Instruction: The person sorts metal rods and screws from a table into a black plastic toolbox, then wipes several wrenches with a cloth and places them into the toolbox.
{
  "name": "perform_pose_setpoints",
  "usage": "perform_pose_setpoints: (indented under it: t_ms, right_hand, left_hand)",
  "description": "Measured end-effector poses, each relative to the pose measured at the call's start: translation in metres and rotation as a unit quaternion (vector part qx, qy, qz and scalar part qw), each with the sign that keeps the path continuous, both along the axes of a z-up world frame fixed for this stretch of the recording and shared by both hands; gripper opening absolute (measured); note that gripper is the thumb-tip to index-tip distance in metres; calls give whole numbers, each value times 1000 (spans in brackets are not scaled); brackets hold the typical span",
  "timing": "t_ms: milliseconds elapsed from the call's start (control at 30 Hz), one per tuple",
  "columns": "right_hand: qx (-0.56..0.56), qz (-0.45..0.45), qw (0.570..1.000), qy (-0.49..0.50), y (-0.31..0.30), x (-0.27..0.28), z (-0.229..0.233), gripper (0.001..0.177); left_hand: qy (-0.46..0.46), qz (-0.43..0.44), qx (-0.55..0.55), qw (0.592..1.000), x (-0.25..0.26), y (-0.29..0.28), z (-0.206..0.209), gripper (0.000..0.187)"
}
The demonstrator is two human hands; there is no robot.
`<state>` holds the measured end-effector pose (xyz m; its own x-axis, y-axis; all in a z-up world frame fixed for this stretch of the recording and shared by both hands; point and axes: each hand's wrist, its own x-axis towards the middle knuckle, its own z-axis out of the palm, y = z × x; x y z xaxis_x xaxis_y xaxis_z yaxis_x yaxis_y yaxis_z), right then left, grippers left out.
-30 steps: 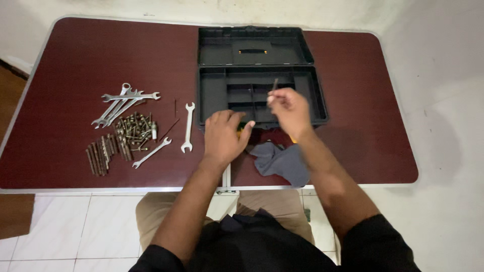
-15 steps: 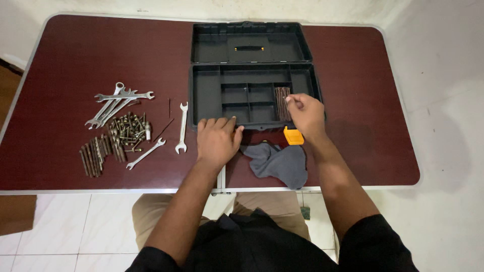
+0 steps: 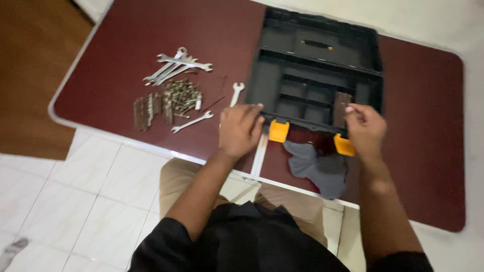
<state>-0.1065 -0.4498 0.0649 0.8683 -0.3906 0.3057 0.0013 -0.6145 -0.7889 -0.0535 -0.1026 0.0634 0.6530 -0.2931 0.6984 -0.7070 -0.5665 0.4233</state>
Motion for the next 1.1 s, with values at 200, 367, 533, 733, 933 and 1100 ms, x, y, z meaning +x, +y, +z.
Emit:
perform_pose_setpoints:
  t_ms: [200,367,533,733,933,1100]
  right_hand:
    - [51,21,994,-90,5,16,-2,10]
    - [-69,103,984,-127,76,32,31,10]
    - [-173,248,941,-150,151,63,63,13]
    - [-237,328,913,-55,207,113,64,14]
    - [-384,307,871,28,235,172,31,24]
    - [-487,298,802,175,255,205,9,52]
  left_hand:
    - [55,187,93,976,37,81,-43,16]
    - [49,155,157,974,51,104,-61,22]
    - [61,179,139,972,48,100,-63,34]
    - [92,185,171,963,47,97,-62,30]
    - [140,162,217,952,49,96,-64,46]
    - [207,119,233,943,54,94,-58,58]
